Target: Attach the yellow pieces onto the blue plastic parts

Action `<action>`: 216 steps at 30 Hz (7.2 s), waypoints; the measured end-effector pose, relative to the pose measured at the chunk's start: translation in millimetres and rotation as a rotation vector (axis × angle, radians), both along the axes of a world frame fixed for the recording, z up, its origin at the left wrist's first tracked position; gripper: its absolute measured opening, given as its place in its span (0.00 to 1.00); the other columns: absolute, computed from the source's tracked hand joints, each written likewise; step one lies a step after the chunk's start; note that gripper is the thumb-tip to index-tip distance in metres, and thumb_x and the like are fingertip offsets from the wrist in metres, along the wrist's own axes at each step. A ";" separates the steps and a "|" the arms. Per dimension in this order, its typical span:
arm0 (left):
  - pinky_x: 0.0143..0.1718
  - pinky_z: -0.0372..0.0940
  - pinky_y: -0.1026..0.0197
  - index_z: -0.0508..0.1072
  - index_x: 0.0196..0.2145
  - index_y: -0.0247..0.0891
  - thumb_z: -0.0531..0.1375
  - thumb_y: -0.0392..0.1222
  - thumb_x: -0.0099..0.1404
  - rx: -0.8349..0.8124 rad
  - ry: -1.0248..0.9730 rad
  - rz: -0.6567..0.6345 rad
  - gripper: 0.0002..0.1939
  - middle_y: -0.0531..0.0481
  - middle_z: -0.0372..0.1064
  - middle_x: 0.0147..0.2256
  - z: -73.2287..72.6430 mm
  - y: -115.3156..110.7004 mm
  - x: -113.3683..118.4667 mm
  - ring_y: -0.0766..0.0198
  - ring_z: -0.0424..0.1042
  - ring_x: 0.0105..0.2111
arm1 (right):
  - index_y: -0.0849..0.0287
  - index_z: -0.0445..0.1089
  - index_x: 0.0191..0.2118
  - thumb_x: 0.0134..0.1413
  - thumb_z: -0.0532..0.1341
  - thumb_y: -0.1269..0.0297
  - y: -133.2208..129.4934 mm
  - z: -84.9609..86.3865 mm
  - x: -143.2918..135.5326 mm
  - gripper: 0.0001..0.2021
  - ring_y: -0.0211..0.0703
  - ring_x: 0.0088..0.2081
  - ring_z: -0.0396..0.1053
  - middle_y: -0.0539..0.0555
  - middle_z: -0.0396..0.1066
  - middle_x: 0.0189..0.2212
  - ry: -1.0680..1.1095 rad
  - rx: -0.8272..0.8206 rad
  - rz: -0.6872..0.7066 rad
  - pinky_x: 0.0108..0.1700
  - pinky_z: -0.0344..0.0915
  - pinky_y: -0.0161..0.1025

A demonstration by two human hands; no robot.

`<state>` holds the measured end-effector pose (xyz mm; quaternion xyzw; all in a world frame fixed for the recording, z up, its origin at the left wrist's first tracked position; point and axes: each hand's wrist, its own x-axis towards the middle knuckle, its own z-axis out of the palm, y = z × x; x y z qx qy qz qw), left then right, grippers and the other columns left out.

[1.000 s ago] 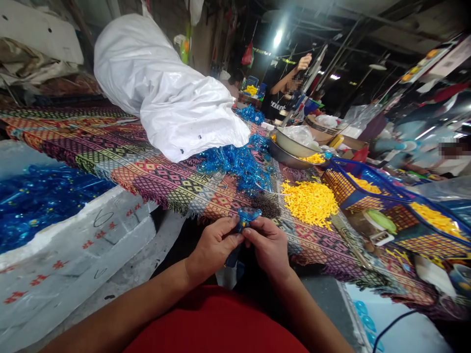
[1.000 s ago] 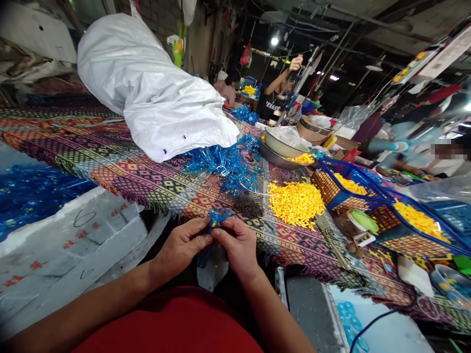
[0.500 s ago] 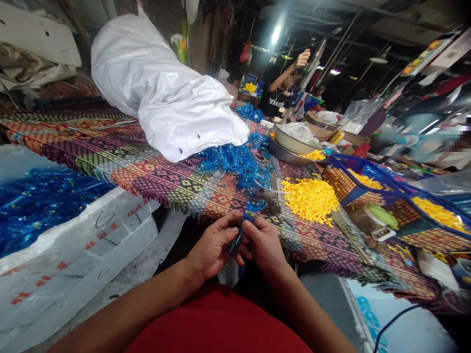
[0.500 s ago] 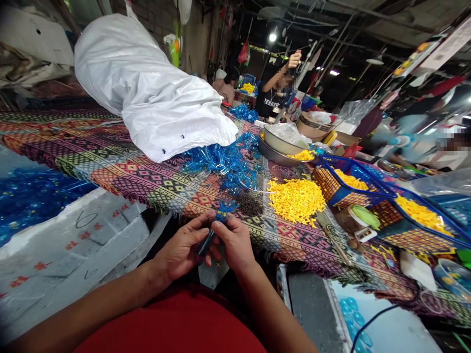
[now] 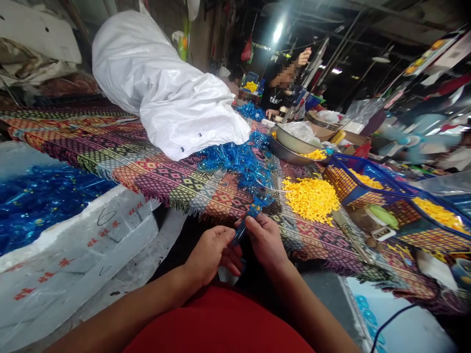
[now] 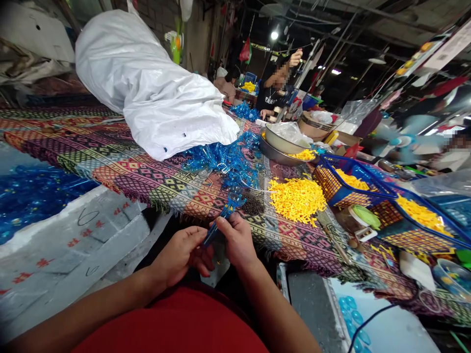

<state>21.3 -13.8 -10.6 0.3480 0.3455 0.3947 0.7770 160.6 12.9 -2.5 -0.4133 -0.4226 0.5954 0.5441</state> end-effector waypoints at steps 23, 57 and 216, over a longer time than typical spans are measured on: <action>0.39 0.63 0.63 0.71 0.41 0.37 0.57 0.44 0.58 0.547 0.447 0.169 0.13 0.49 0.70 0.40 17.6 18.9 -12.5 0.62 0.69 0.39 | 0.60 0.67 0.31 0.52 0.59 0.60 4.3 8.6 0.6 0.08 0.38 0.31 0.63 0.49 0.67 0.27 -0.411 0.266 0.267 0.35 0.60 0.35; 0.36 0.62 0.62 0.66 0.41 0.36 0.56 0.44 0.59 0.953 0.394 0.182 0.14 0.48 0.67 0.35 24.9 2.0 -3.6 0.62 0.65 0.33 | 0.59 0.62 0.51 0.43 0.64 0.48 -14.6 65.5 14.6 0.30 0.49 0.41 0.65 0.59 0.68 0.39 -0.892 1.135 0.065 0.43 0.64 0.46; 0.50 0.58 0.59 0.71 0.44 0.36 0.49 0.45 0.64 1.118 1.380 0.187 0.17 0.46 0.69 0.46 8.7 228.2 -53.0 0.60 0.66 0.47 | 0.60 0.69 0.28 0.53 0.57 0.55 45.7 -7.8 61.6 0.13 0.34 0.22 0.58 0.50 0.65 0.23 -0.512 0.056 0.125 0.23 0.55 0.32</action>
